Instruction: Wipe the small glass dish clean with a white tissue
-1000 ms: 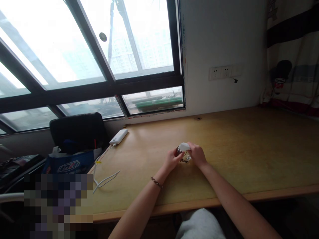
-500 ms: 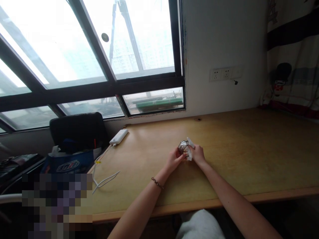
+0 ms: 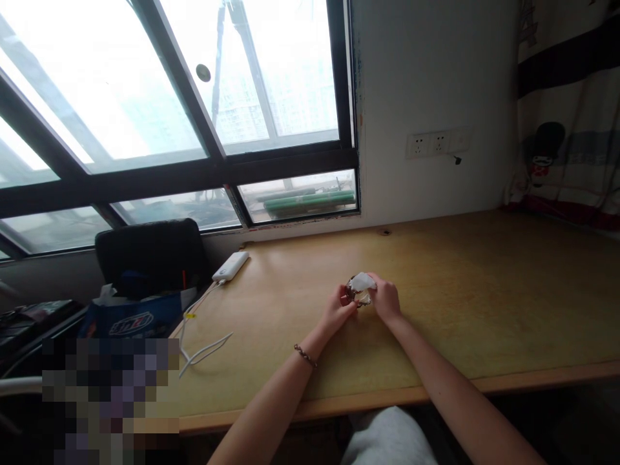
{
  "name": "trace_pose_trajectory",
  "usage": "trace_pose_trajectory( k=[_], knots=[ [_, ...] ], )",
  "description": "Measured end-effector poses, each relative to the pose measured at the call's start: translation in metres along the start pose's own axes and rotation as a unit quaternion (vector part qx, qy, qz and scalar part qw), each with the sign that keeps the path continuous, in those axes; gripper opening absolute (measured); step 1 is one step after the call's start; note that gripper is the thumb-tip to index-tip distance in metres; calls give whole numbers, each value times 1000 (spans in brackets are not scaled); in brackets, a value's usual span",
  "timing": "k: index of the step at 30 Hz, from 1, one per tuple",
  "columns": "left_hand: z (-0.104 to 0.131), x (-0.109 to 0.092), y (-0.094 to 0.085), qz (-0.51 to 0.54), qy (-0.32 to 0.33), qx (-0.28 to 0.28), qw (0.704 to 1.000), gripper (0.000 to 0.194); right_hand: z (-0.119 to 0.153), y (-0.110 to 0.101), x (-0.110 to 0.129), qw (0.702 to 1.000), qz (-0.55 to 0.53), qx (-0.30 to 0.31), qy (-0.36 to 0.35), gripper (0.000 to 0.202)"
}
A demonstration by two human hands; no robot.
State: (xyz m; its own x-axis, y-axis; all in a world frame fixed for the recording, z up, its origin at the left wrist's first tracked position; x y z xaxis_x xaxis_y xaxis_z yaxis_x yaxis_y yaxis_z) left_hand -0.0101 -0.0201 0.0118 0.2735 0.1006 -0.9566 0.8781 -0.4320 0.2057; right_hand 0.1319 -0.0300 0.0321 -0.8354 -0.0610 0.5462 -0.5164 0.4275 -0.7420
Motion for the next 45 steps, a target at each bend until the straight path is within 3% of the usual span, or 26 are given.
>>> trace_pose_trajectory(
  k=[2,5,8,13,21,26,32,35,37,39,42,45],
  knots=[
    [0,1,0,24,-5,-3,1000,37,-2,12,-4,991,-94,68,70,28],
    [0,0,1,51,-12,1,999,40,-2,28,-6,934,-262,178,163,33],
    [1,-3,6,65,-21,15,998,40,-1,35,-6,891,-359,188,206,32],
    [-1,-2,11,44,-17,-20,999,47,-2,30,-5,913,-355,96,173,24],
    [-1,7,15,65,41,-57,995,67,9,24,11,913,-387,111,67,16],
    [2,3,11,23,46,-76,996,58,10,25,16,900,-405,155,40,21],
    [4,0,1,-28,70,-114,991,36,7,28,16,941,-303,143,41,16],
    [6,-5,-2,-73,83,-154,982,27,9,30,17,939,-285,188,41,13],
    [8,-13,-4,-134,117,-191,965,26,11,30,18,903,-344,252,56,16],
    [10,-21,-6,-191,154,-220,944,30,11,28,18,837,-446,299,105,20],
    [11,-25,-13,-225,179,-223,932,36,9,23,18,748,-571,290,172,18],
    [9,-21,-20,-235,178,-202,934,32,6,20,18,715,-622,262,180,23]
  ],
)
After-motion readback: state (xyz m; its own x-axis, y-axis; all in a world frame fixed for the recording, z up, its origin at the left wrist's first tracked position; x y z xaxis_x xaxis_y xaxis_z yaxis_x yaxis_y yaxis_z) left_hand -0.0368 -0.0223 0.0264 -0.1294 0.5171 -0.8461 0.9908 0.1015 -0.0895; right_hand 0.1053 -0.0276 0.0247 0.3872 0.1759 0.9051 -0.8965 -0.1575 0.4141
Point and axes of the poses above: each hand's wrist, its own z-axis away from the middle knuckle, its own y-axis out of the palm, x = y × z, the point moved 1 cm from there along -z, towards the middle knuckle, and after that the axes turned 11 degrees about z, right-handed, at the moved point
